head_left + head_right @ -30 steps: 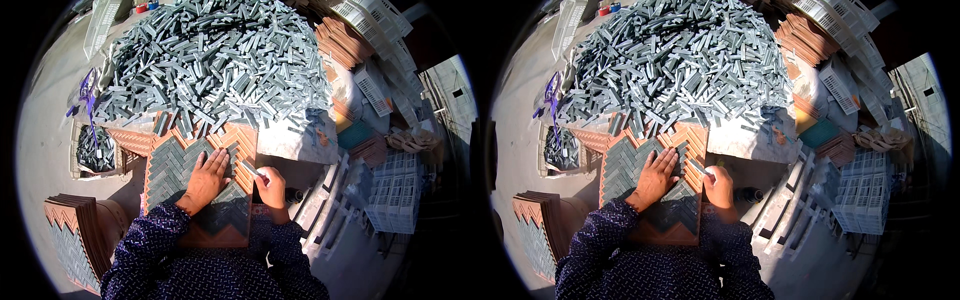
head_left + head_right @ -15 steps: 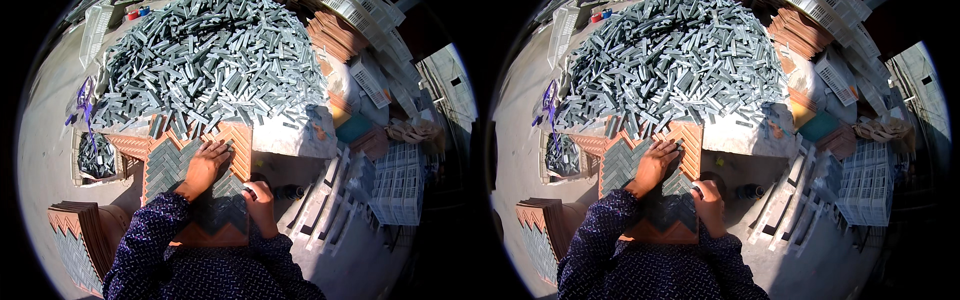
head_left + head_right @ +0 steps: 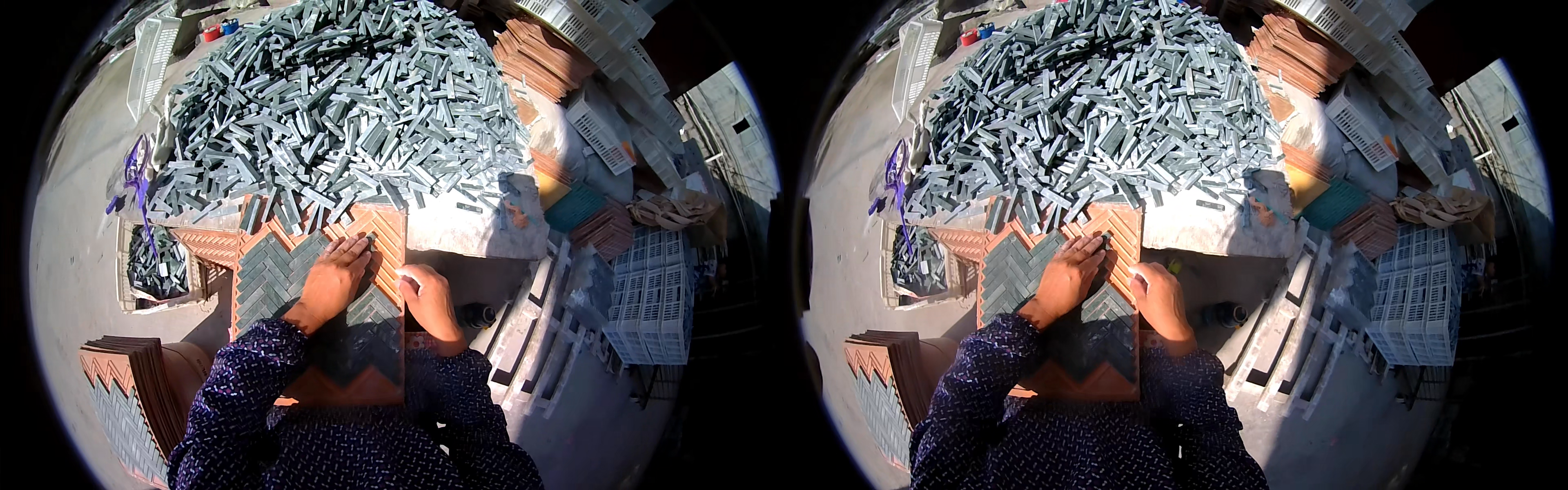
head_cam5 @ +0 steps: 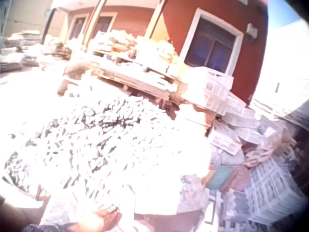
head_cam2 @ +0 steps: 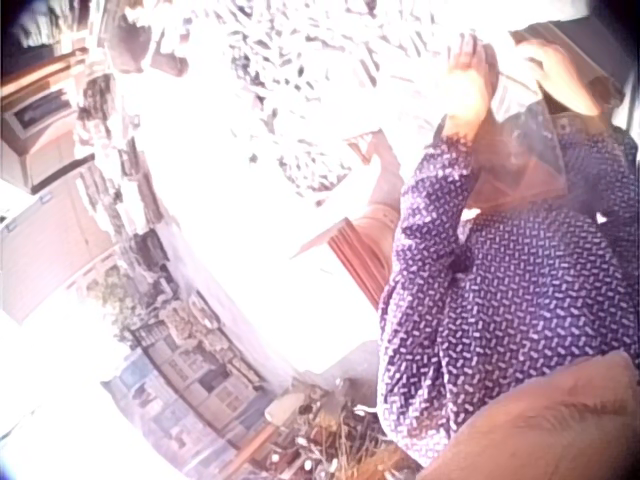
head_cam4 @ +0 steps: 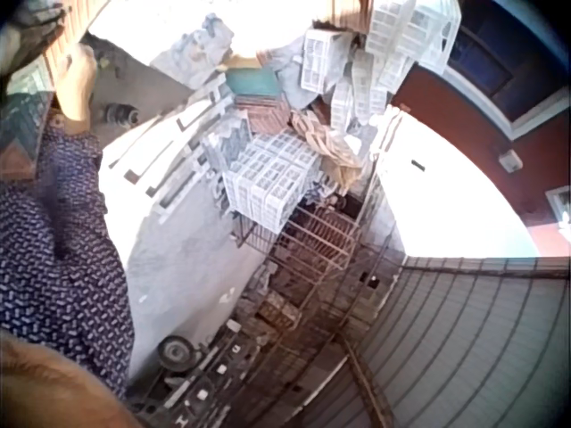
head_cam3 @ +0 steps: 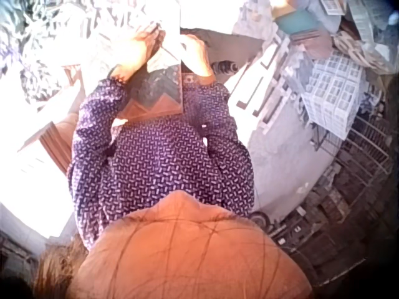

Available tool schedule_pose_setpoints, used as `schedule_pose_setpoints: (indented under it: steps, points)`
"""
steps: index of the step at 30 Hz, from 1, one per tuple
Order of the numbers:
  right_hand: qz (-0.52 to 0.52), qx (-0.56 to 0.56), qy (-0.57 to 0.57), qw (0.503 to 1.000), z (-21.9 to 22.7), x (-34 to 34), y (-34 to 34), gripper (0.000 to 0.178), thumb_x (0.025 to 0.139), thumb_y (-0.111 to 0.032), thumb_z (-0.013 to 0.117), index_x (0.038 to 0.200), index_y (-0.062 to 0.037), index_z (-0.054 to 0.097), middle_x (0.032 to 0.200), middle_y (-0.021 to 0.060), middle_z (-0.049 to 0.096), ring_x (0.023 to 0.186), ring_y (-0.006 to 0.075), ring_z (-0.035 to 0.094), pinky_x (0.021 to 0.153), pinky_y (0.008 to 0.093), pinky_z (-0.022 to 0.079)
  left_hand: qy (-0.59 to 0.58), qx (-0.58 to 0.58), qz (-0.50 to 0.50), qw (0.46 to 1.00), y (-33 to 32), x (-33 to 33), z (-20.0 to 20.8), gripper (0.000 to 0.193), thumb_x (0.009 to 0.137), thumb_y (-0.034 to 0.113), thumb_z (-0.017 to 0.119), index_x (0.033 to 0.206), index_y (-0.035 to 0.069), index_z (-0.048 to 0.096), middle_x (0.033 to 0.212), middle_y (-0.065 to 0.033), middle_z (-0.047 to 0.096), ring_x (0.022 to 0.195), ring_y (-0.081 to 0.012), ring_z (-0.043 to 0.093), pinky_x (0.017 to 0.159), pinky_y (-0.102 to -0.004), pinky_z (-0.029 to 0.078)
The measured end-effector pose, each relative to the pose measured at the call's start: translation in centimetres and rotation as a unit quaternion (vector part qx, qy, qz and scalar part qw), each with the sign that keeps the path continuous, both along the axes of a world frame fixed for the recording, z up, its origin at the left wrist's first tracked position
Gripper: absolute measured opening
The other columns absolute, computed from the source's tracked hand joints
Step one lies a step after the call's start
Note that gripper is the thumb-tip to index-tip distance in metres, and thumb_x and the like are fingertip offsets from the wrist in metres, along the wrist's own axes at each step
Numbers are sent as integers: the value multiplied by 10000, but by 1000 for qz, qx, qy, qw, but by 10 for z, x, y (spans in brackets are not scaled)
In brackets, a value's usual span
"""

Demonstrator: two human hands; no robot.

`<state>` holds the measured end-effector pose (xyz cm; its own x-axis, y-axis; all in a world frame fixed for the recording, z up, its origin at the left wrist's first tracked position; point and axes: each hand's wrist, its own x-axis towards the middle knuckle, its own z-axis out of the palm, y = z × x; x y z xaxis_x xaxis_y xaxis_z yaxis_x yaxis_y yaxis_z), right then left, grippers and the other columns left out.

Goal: The person arranges small rectangular tiles by hand onto a square board in a herringbone pattern. They periodically flip the board to check alignment and continue placing tiles until the pattern is complete.

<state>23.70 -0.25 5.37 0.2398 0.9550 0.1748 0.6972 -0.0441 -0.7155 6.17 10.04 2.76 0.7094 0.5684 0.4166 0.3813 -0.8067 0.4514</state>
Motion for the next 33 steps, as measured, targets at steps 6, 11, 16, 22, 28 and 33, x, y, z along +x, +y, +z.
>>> schedule_pose_setpoints:
  steps: [6,11,16,22,28,33]
  points:
    - [-76,110,-55,989,-6,27,90,324,793,-60,635,1105,1,569,1012,221,579,931,407,562,815,439,460,164,8,-19,986,-15,4,2,734,878,480,492,1449,71,279,1491,-103,312,1370,-259,298,1132,-470,171]
    - [-93,79,-120,985,-21,35,123,225,793,-85,649,1006,-11,634,938,187,624,838,386,605,726,413,486,201,9,-8,980,-17,-1,6,750,885,518,457,1448,56,277,1512,-95,272,1391,-236,261,1133,-476,165]
    - [-51,73,-29,996,-12,9,42,220,772,-38,655,988,-21,616,872,173,607,775,363,611,676,405,501,198,-48,-7,979,-51,-23,-1,807,851,534,501,1438,23,285,1508,-116,270,1400,-246,238,1124,-514,165]
    - [-25,9,-3,1000,-21,-22,-16,212,781,-41,658,993,-44,644,883,140,614,790,321,619,689,378,503,193,-51,4,980,-49,-25,-14,867,794,514,588,1439,25,276,1505,-119,276,1394,-265,257,1118,-530,169]
    - [-58,21,-13,998,-20,-30,-13,202,780,-39,659,981,-45,651,878,144,614,793,314,619,691,369,499,181,-91,-16,979,-58,-29,-9,856,800,492,602,1444,38,269,1506,-119,272,1395,-272,253,1111,-549,171]
    - [-54,-10,67,996,-28,-26,-2,176,761,-41,676,936,-40,662,839,146,626,735,301,633,651,357,499,161,-92,-33,982,-57,-26,-9,825,826,482,574,1444,31,266,1506,-122,272,1394,-272,254,1119,-537,160]
